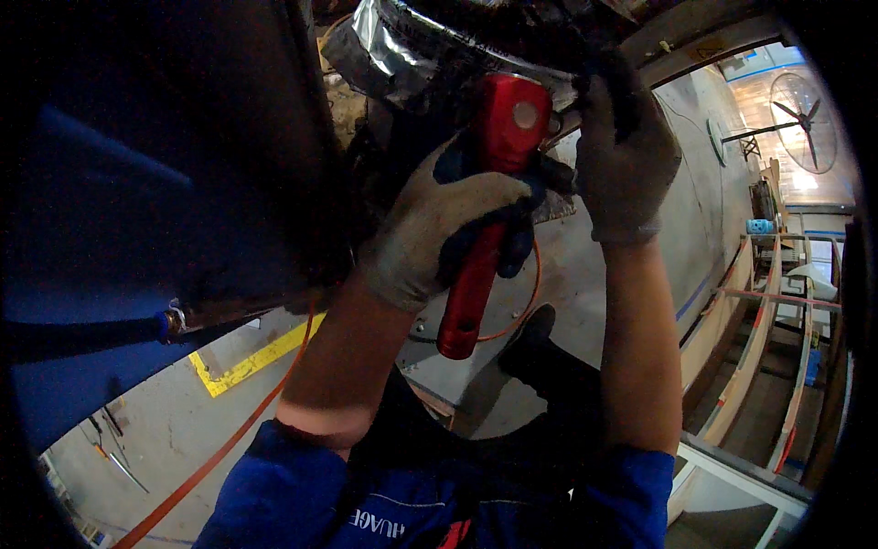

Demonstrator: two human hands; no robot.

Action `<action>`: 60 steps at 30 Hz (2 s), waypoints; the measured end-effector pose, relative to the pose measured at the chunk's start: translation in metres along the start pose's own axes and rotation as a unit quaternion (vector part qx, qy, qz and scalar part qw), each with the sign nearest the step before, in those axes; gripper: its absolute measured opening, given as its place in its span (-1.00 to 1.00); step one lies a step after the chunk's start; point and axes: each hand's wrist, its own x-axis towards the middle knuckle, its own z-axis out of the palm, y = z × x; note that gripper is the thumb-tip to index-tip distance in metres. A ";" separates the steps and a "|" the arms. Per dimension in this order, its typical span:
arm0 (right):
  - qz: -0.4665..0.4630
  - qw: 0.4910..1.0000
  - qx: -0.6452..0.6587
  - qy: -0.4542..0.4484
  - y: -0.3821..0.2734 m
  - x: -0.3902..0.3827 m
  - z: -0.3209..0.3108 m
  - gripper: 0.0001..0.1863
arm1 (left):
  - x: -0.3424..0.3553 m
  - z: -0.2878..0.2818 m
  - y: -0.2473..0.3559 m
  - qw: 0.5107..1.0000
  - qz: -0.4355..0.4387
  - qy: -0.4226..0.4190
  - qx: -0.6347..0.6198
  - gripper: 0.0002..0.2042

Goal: The person uses a flashlight to illuminate the interior of an industrial drum heater machine while using a small tool to work on its internal components, eventually detaching and handling a specific metal part.

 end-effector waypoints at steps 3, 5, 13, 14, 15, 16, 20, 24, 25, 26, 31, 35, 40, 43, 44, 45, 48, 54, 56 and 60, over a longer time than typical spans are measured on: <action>-0.062 0.991 -0.091 -0.073 0.006 0.007 -0.012 -0.67 | 0.002 0.002 0.001 0.999 -0.005 0.021 0.026 -0.60; -0.005 0.993 0.035 -0.111 0.013 0.005 -0.014 -0.66 | 0.001 -0.001 0.001 0.999 0.008 -0.010 0.050 -0.61; 0.187 0.914 0.357 -0.042 0.001 0.004 -0.006 -0.64 | -0.002 -0.003 0.001 0.999 0.008 -0.015 0.039 -0.65; 0.162 0.940 0.301 -0.018 0.001 0.003 -0.003 -0.64 | -0.001 -0.003 0.001 1.000 -0.013 -0.012 0.021 -0.65; 0.137 0.960 0.243 0.007 -0.002 0.002 0.002 -0.63 | 0.000 -0.003 0.002 0.999 -0.033 -0.009 0.003 -0.65; 0.113 0.976 0.181 0.031 -0.001 0.000 0.005 -0.62 | 0.001 -0.002 0.002 1.000 -0.024 -0.013 0.011 -0.64; 0.018 0.998 0.065 0.019 0.020 -0.004 -0.003 -0.67 | 0.004 -0.002 -0.001 0.999 -0.013 -0.022 0.029 -0.61; -0.094 0.990 -0.108 0.018 0.023 0.001 -0.010 -0.73 | 0.003 0.003 0.000 0.999 -0.026 -0.015 0.031 -0.58; -0.135 0.973 -0.186 0.015 0.018 0.003 -0.013 -0.74 | 0.001 0.003 0.000 0.999 -0.016 -0.013 0.038 -0.58; -0.098 0.976 -0.192 -0.010 0.013 0.005 -0.014 -0.74 | 0.000 0.003 0.000 0.999 -0.006 -0.011 0.046 -0.58; -0.074 0.975 -0.122 -0.171 0.028 0.009 -0.025 -0.70 | 0.001 -0.001 -0.005 0.996 0.031 -0.001 0.089 -0.60; 0.035 0.964 0.182 -0.189 0.046 0.005 -0.021 -0.62 | 0.003 -0.007 -0.007 0.998 0.009 0.008 0.055 -0.61; 0.045 0.979 0.177 -0.086 0.031 -0.003 -0.014 -0.60 | 0.005 -0.008 -0.004 0.999 -0.034 -0.015 0.039 -0.60; -0.157 0.979 -0.067 -0.115 0.023 0.001 -0.023 -0.67 | 0.004 -0.006 -0.005 0.998 -0.026 0.017 0.056 -0.62; -0.070 0.992 0.023 -0.099 0.017 0.002 -0.022 -0.68 | 0.003 -0.003 -0.003 0.998 -0.021 0.013 0.057 -0.62; 0.018 0.990 0.112 -0.082 0.009 0.003 -0.017 -0.69 | 0.002 -0.002 -0.002 0.998 -0.016 0.010 0.058 -0.62; 0.099 0.967 0.231 -0.046 0.003 0.004 -0.012 -0.67 | 0.005 -0.005 -0.002 0.997 -0.010 -0.010 0.077 -0.62; 0.035 0.992 0.114 -0.037 0.022 0.001 -0.014 -0.63 | 0.004 0.003 -0.002 0.999 -0.036 0.003 0.031 -0.60; 0.040 0.989 0.129 -0.054 0.014 0.003 -0.010 -0.62 | 0.002 0.000 0.000 0.999 -0.014 0.020 0.036 -0.60; 0.049 0.982 0.147 -0.103 0.013 0.004 -0.019 -0.63 | 0.006 -0.006 -0.005 0.999 -0.011 0.003 0.032 -0.59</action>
